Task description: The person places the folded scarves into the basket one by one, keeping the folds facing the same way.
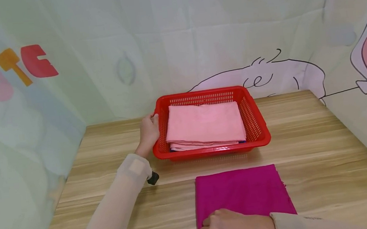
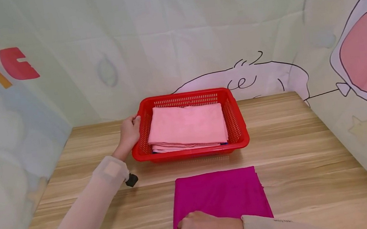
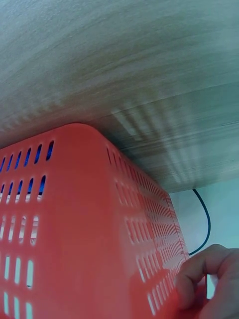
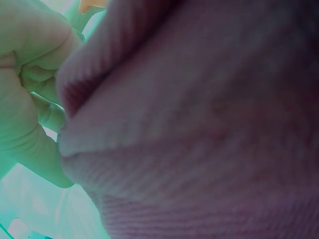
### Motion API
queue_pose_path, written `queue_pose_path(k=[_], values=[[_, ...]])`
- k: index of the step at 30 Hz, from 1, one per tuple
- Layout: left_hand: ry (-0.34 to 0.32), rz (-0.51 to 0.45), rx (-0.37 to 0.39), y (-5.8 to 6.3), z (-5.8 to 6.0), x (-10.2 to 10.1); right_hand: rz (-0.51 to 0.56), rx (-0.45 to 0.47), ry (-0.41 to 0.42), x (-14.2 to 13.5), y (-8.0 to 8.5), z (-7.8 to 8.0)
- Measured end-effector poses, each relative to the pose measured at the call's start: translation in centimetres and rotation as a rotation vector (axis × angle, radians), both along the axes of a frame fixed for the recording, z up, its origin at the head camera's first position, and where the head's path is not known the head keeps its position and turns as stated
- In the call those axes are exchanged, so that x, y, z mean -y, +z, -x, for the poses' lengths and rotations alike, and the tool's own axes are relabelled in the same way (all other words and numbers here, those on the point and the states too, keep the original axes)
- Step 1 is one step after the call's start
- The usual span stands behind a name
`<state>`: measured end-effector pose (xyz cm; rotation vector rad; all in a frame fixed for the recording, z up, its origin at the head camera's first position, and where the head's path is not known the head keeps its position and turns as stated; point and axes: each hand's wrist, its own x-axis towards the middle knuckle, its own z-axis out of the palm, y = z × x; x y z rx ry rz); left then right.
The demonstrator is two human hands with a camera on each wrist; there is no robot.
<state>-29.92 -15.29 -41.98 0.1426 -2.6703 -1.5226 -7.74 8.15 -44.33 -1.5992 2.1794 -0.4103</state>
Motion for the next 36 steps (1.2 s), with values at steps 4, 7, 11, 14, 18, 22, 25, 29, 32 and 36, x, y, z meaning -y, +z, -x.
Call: queue_pose_path(k=[4,7,11,14,18,22,25,29,32,36], values=[[-0.002,0.009,-0.014,0.0,0.0,0.1,-0.007,0.029,-0.002,0.2,0.1,0.0],[-0.004,0.014,-0.021,-0.1,0.0,0.1,-0.017,0.033,0.006,0.4,0.1,0.0],[-0.007,0.004,-0.015,-0.1,-0.1,0.1,-0.03,-0.002,0.027,0.8,0.0,-0.1],[-0.008,-0.004,-0.01,0.0,-0.2,0.1,-0.021,-0.02,0.038,1.0,-0.1,-0.1],[-0.009,-0.004,-0.012,0.1,-0.3,0.1,-0.009,-0.028,0.046,1.1,-0.2,-0.1],[-0.009,0.003,-0.011,0.1,-0.2,0.1,-0.012,-0.021,0.043,1.2,-0.1,-0.1],[-0.007,0.006,-0.007,0.1,-0.2,0.1,-0.015,-0.025,0.043,1.3,0.0,-0.1],[-0.006,0.006,-0.007,0.2,-0.2,0.0,-0.028,-0.042,0.044,1.3,-0.1,-0.2],[-0.006,0.009,-0.007,0.2,-0.2,0.0,-0.036,-0.06,0.044,1.1,-0.2,-0.4],[-0.004,0.009,-0.002,0.1,-0.2,0.0,-0.05,-0.094,0.041,0.9,-0.1,-0.7]])
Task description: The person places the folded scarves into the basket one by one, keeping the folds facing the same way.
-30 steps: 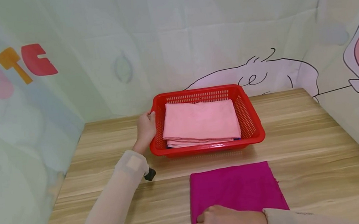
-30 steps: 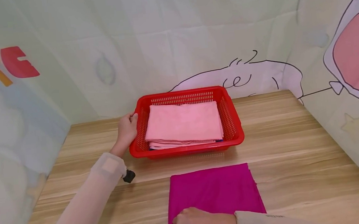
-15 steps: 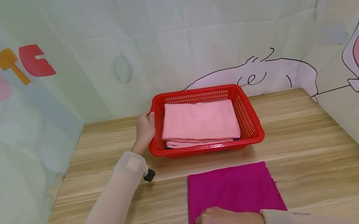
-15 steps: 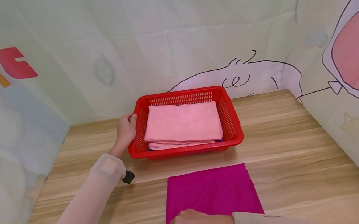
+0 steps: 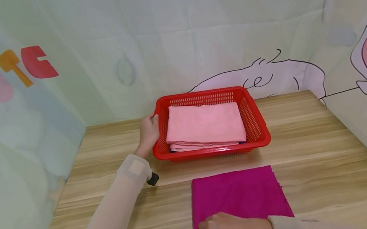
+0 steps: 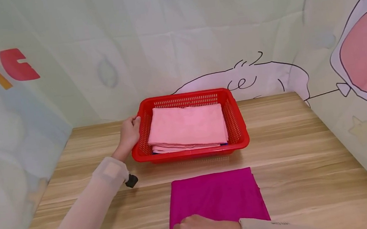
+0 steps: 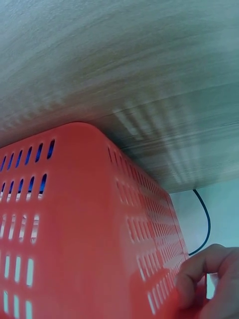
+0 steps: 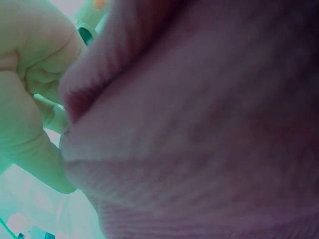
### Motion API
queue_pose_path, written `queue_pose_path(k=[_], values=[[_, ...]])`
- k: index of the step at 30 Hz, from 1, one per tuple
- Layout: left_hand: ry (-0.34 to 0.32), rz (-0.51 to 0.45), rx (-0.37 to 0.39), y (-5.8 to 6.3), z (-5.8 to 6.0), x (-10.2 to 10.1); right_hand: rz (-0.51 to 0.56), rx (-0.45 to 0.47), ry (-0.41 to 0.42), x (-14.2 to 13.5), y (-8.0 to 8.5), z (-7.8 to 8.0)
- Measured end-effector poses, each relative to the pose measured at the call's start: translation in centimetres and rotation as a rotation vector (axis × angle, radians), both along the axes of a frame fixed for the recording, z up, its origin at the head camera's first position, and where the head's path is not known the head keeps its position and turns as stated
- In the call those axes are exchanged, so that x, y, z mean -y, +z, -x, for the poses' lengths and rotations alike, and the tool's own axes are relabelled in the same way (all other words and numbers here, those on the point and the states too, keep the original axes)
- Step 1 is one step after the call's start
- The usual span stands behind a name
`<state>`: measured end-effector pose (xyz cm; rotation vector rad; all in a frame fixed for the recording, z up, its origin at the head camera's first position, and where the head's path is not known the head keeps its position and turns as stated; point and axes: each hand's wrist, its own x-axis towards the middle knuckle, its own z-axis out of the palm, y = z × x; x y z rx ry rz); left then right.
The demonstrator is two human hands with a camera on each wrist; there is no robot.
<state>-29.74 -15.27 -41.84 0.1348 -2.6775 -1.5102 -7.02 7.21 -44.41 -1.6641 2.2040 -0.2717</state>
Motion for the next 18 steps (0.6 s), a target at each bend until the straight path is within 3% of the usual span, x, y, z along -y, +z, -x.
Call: queue_pose_path(k=[9,15,18], values=[[-0.007,-0.022,0.021,0.1,0.0,0.0,-0.059,0.076,-0.035,-0.3,0.5,-0.1],[-0.016,-0.04,0.028,0.1,0.0,0.2,-0.063,-0.004,0.013,-0.6,0.9,-0.3],[-0.023,-0.063,0.05,0.2,0.1,0.3,-0.072,0.033,0.004,-0.9,1.3,0.0]])
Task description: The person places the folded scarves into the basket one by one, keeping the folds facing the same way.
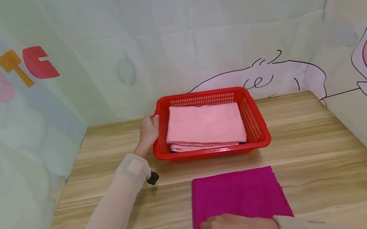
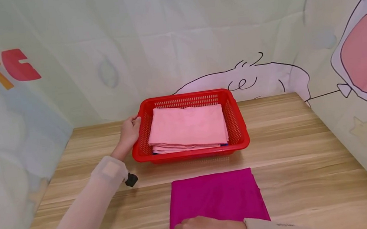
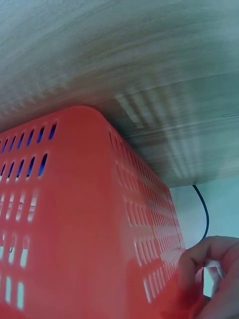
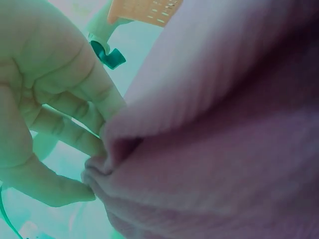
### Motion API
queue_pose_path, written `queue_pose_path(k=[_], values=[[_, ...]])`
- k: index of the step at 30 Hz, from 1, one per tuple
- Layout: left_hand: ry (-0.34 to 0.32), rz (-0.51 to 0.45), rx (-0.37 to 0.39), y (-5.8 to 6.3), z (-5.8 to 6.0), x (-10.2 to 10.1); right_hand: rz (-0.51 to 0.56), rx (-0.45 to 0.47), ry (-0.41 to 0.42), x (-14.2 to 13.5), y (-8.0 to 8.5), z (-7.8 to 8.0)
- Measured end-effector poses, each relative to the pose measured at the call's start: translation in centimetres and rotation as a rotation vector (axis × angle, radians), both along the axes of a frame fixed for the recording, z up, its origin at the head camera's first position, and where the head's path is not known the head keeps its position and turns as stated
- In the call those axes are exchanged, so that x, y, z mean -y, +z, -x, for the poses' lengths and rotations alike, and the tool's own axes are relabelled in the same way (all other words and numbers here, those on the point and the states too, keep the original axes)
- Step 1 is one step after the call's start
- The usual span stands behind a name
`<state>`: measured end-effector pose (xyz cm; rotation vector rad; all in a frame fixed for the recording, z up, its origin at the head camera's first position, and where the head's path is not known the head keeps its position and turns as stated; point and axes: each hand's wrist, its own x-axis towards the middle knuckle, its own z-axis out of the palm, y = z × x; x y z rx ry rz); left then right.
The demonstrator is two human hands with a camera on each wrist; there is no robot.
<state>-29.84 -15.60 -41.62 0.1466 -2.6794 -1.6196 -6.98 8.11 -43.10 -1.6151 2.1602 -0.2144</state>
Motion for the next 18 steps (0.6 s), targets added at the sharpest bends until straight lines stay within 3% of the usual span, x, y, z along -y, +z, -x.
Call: queue_pose_path(k=[4,13,18], values=[[-0.007,-0.006,0.023,0.0,0.2,0.3,0.02,0.09,-0.047,-0.4,0.3,0.3],[-0.022,0.014,0.046,0.6,0.3,0.8,0.152,0.132,-0.156,-1.7,0.8,0.3],[-0.015,0.077,0.005,0.2,0.1,1.2,0.248,0.066,-0.189,-2.3,0.7,0.6]])
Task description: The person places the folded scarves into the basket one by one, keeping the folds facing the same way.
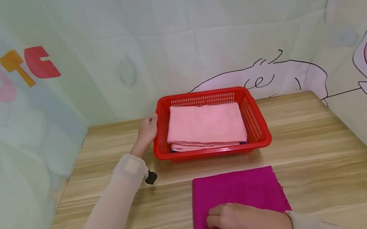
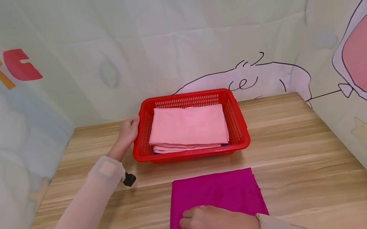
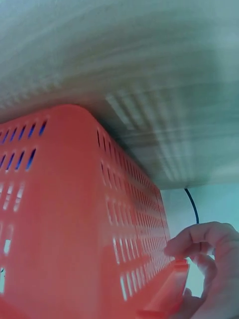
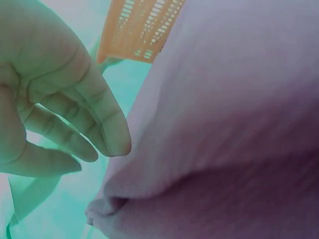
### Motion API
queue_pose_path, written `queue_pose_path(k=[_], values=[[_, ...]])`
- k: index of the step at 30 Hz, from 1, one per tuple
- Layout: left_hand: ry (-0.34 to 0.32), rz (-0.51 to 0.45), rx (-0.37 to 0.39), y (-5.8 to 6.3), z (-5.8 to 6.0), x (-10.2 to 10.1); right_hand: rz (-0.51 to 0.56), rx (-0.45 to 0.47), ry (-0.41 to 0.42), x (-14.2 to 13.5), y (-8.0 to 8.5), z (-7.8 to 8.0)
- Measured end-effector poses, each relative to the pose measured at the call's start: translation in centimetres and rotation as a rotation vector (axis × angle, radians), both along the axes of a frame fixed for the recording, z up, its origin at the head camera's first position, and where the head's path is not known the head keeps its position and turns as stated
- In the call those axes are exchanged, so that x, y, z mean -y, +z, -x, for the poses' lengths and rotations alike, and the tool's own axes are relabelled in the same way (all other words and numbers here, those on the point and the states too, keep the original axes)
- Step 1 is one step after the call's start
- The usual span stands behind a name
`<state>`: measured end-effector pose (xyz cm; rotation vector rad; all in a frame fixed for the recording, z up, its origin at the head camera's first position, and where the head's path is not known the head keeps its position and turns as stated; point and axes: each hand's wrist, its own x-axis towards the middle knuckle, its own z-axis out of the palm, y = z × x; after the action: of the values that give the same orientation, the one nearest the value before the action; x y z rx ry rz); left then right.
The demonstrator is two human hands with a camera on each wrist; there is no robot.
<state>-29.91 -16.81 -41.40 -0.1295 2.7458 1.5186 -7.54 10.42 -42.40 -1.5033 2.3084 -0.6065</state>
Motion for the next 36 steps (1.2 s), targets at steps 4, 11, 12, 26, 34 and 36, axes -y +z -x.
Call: queue_pose_path(k=[4,11,12,26,34,36], values=[[0.008,-0.044,-0.02,-0.5,-0.2,0.4,0.052,-0.094,-0.017,-0.6,-0.2,0.2],[0.004,-0.192,0.059,-0.6,-0.7,1.2,0.109,-0.099,-0.082,-1.8,0.1,0.9],[0.003,-0.212,0.075,-0.6,-0.8,1.2,0.115,-0.094,-0.094,-2.0,0.1,1.1],[-0.035,-0.274,0.236,-1.4,-3.4,2.8,0.243,-0.272,-0.251,-6.0,0.4,2.4],[-0.065,-0.235,0.225,-2.1,-5.1,3.0,0.307,-0.31,-0.295,-8.4,0.1,3.0],[-0.067,-0.222,0.222,-2.2,-5.5,3.0,0.317,-0.327,-0.31,-9.0,-0.1,3.2]])
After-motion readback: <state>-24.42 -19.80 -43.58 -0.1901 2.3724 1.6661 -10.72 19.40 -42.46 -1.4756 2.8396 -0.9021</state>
